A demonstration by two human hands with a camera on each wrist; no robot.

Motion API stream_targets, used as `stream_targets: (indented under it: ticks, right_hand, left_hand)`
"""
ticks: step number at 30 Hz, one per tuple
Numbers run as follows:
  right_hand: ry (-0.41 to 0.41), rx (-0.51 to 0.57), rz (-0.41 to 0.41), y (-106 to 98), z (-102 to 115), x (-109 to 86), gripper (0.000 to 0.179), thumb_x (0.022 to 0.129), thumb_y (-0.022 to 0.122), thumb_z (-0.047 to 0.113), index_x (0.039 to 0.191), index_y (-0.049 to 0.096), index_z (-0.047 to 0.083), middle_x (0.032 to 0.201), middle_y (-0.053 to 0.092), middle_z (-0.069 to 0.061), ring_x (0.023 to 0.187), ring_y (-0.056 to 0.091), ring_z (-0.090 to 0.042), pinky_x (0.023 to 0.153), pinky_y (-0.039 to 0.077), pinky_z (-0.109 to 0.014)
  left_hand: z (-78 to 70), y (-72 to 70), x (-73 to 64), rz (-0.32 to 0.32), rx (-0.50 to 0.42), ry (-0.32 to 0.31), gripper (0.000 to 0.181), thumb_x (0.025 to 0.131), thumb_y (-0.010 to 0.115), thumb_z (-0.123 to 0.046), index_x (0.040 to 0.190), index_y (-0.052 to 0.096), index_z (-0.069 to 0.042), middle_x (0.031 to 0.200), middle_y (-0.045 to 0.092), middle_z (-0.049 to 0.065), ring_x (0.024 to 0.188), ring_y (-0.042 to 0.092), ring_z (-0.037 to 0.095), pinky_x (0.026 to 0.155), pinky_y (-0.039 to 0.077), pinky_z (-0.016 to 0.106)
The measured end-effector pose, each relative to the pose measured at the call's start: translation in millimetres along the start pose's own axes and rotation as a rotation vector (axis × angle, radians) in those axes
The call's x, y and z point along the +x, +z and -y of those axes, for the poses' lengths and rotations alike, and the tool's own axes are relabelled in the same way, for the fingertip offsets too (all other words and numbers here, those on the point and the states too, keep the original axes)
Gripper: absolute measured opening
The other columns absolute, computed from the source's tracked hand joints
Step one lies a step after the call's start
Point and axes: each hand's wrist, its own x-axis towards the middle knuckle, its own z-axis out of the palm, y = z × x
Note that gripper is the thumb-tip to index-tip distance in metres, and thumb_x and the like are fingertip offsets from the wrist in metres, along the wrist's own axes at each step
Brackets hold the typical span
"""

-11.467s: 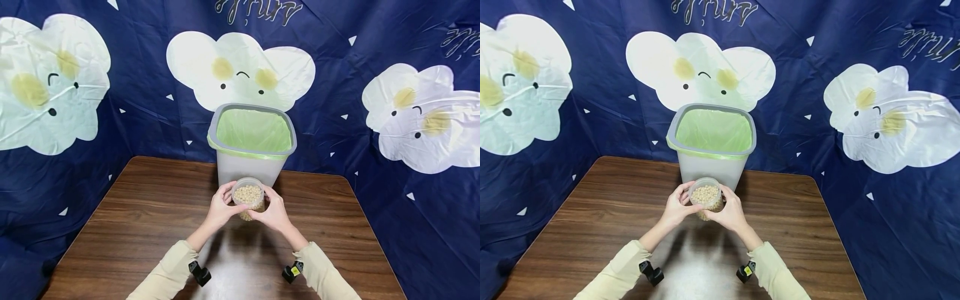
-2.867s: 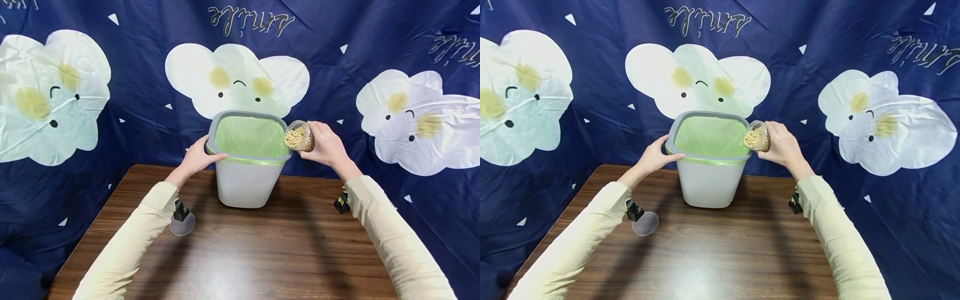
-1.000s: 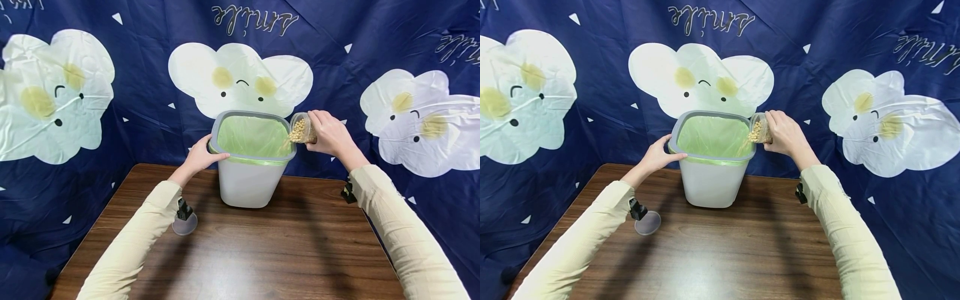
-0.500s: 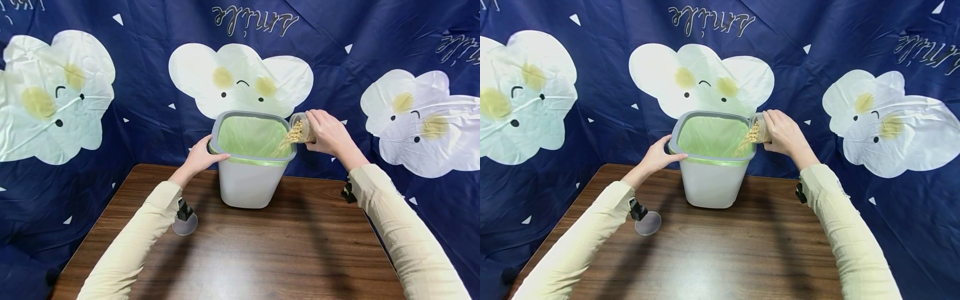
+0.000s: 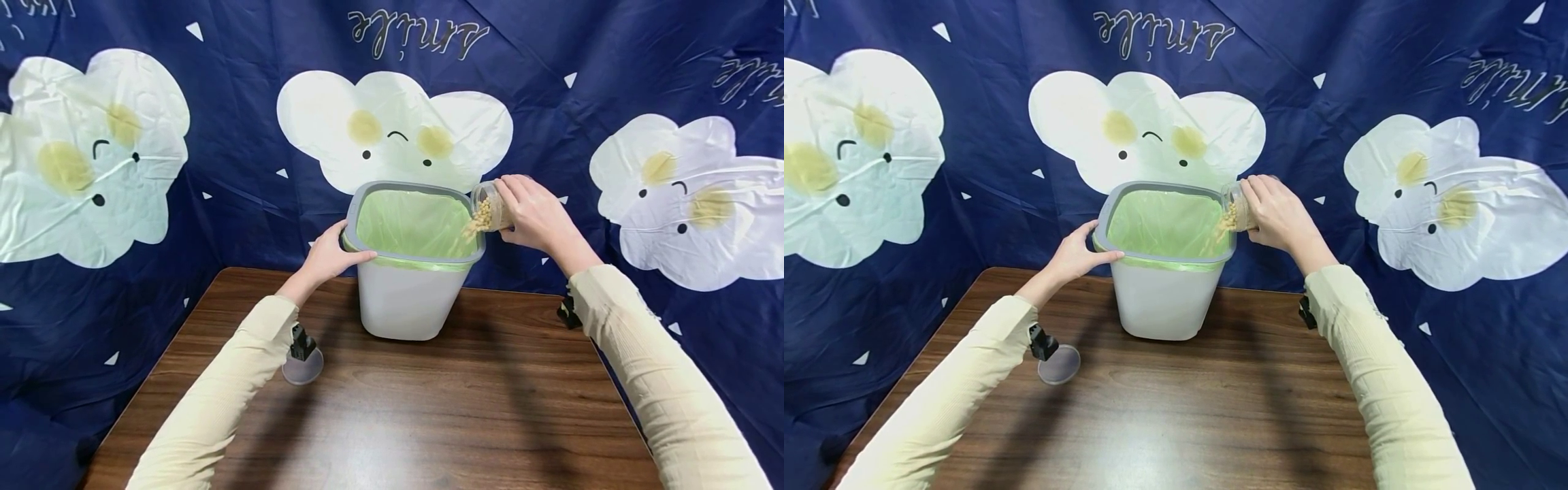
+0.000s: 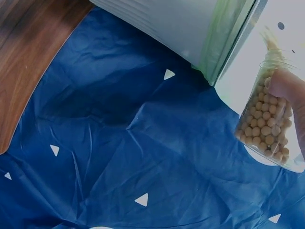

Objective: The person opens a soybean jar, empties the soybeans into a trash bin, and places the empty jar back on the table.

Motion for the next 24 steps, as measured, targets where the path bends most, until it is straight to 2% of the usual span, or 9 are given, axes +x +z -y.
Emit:
stream_targets:
  ticks: [24]
  right_hand:
    - [-0.149,-0.042,-0.042,-2.7,1.7,11.4,0.076,0.049,0.076,0.012,0.116,0.047,-0.011,0.110,0.050,-0.025,0.103,0.046,-0.038,0.093,0.038,-0.045]
  left_hand:
    - [3.4,0.0,1.3,0.007,0.005,-0.013,0.097,0.070,0.070,-0.053,0.143,0.025,-0.008,0.144,0.031,0.013,0.130,0.030,0.029,0.103,0.029,0.046]
